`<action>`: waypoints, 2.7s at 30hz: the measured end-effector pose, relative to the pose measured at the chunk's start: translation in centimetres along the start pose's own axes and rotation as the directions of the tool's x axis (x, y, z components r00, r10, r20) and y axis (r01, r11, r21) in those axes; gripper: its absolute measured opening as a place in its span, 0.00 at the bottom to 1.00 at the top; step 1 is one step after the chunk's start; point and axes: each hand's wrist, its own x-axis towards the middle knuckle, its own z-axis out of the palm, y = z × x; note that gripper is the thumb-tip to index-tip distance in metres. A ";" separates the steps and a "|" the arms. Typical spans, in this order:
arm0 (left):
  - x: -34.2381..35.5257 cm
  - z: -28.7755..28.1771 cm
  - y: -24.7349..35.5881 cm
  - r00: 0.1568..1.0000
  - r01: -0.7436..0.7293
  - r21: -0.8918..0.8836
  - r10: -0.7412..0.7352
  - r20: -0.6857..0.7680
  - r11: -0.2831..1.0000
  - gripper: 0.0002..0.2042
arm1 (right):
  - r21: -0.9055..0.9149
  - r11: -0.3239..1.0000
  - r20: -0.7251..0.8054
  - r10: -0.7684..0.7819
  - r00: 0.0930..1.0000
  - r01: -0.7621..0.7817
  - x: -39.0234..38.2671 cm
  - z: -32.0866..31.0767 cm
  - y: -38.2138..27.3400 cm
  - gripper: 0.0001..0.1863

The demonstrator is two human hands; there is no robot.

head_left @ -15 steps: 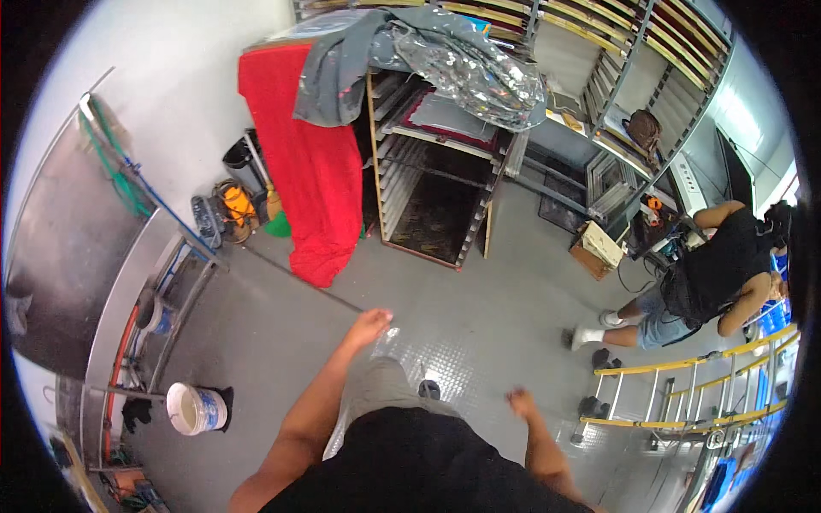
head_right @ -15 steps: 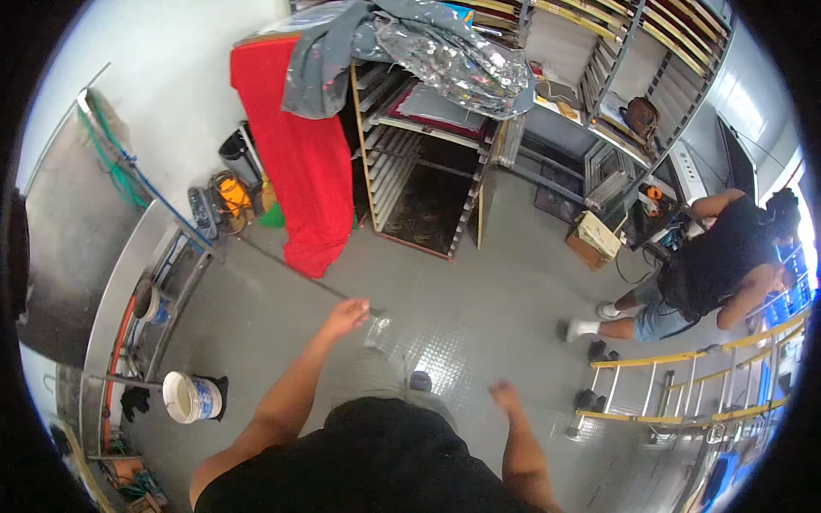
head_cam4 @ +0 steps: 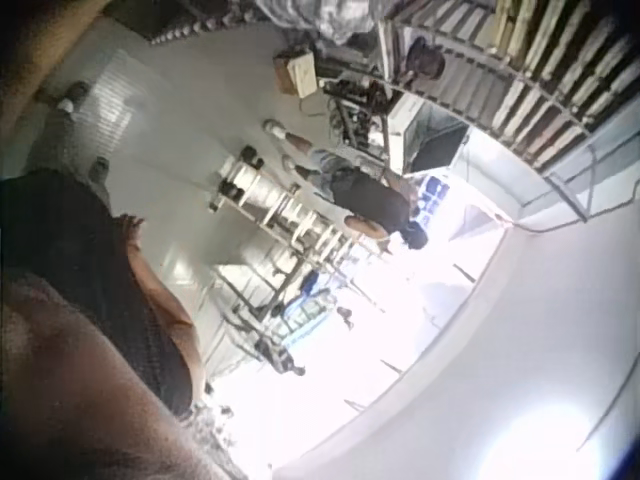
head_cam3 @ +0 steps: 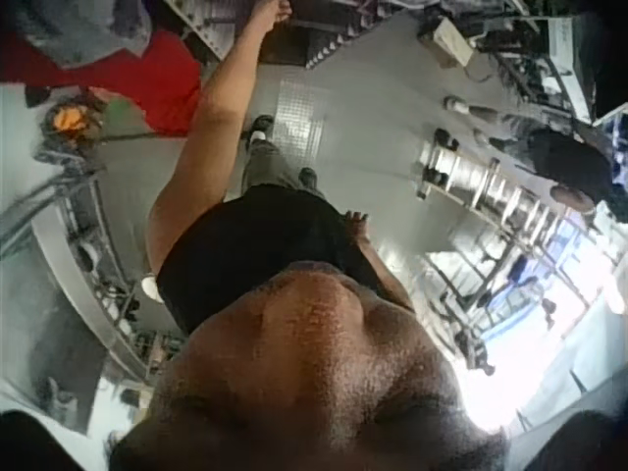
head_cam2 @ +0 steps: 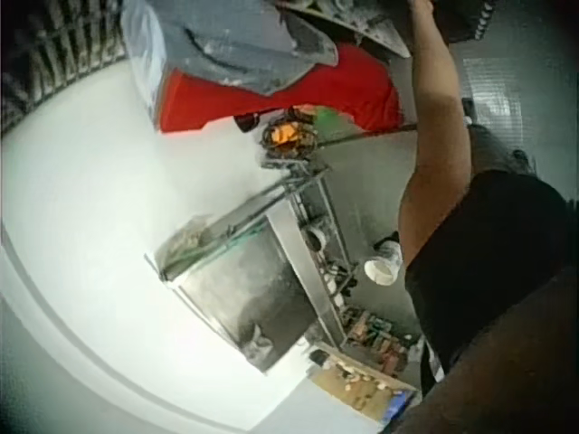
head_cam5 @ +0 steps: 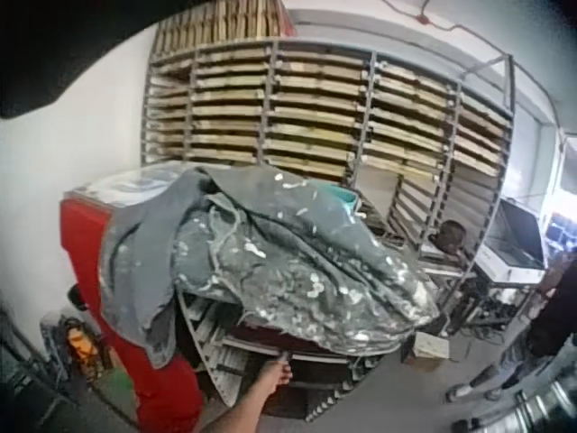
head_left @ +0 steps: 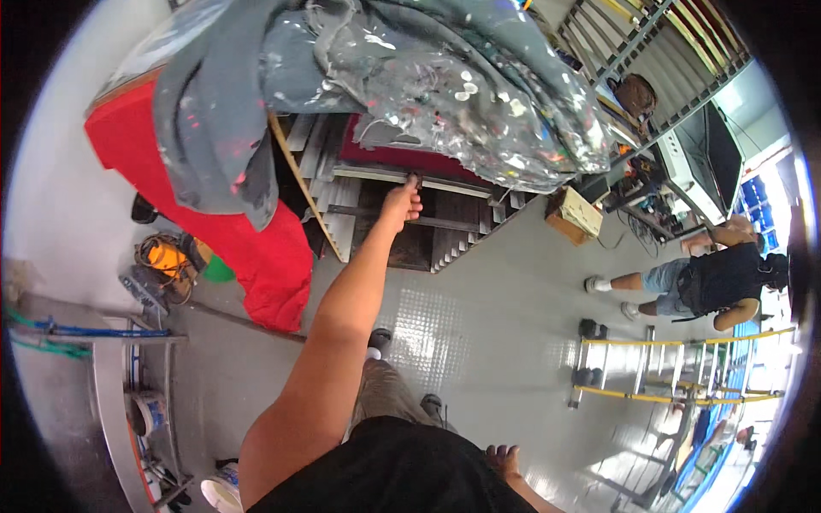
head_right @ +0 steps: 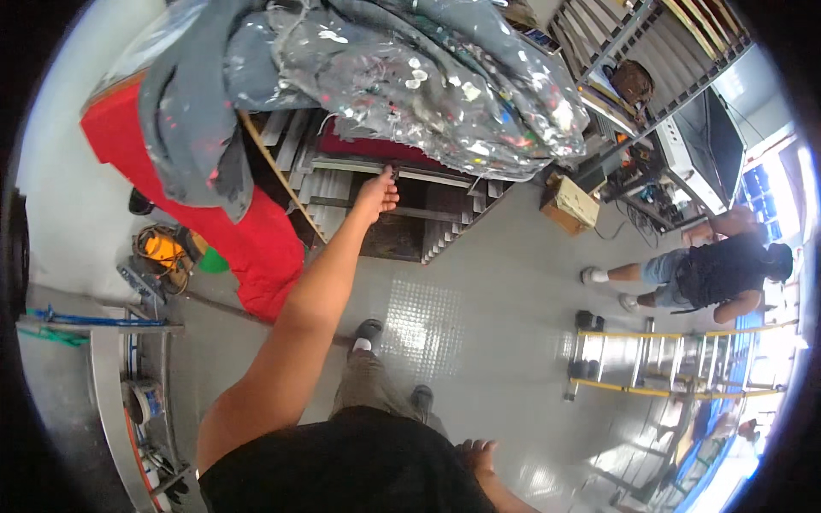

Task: The person carries a screen printing frame to a workbench and applies white ink to the mesh using a scoop and a squeegee. They repeatedly pull the squeegee across the frame to spread the ink evenly over the surface.

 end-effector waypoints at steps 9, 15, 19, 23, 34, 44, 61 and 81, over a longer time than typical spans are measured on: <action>2.2 0.7 -1.2 0.991 -0.128 -0.127 0.131 0.011 0.984 0.10 | 0.278 0.954 -0.190 0.165 0.968 -0.108 -2.7 -19.1 -1.6 0.25; -7.0 -1.5 -1.3 0.996 -0.089 -0.075 0.090 0.018 0.993 0.16 | 0.648 0.744 -0.633 0.408 0.658 0.163 -0.4 -27.5 2.5 0.25; -16.2 -3.5 -6.4 0.998 0.015 -0.049 -0.012 0.064 0.999 0.12 | 0.857 0.441 -0.510 0.649 0.565 0.266 3.0 -28.1 8.6 0.26; -27.4 -4.7 -10.2 0.985 0.142 0.004 -0.142 0.102 0.990 0.12 | 0.852 0.314 -0.490 0.759 0.429 0.418 7.1 -27.6 13.1 0.34; -44.0 -7.0 -16.0 0.961 0.198 0.255 -0.239 0.142 0.947 0.16 | 0.912 -0.119 -0.201 0.706 0.679 0.393 10.2 -17.2 7.0 0.41; -43.8 -25.3 -10.1 0.864 0.251 0.591 0.098 -0.494 0.766 0.34 | 0.912 -0.063 -0.263 0.667 0.697 0.405 6.5 -9.2 1.9 0.44; -58.3 -21.5 -20.8 0.978 0.009 0.518 0.100 -0.181 0.855 0.27 | 0.901 -0.265 0.032 0.830 0.557 0.343 -8.0 13.8 -11.7 0.36; -30.0 36.0 -21.6 0.931 -0.268 0.618 0.035 0.363 0.739 0.30 | 0.649 -0.487 0.425 0.869 0.253 0.584 -5.9 28.6 29.0 0.34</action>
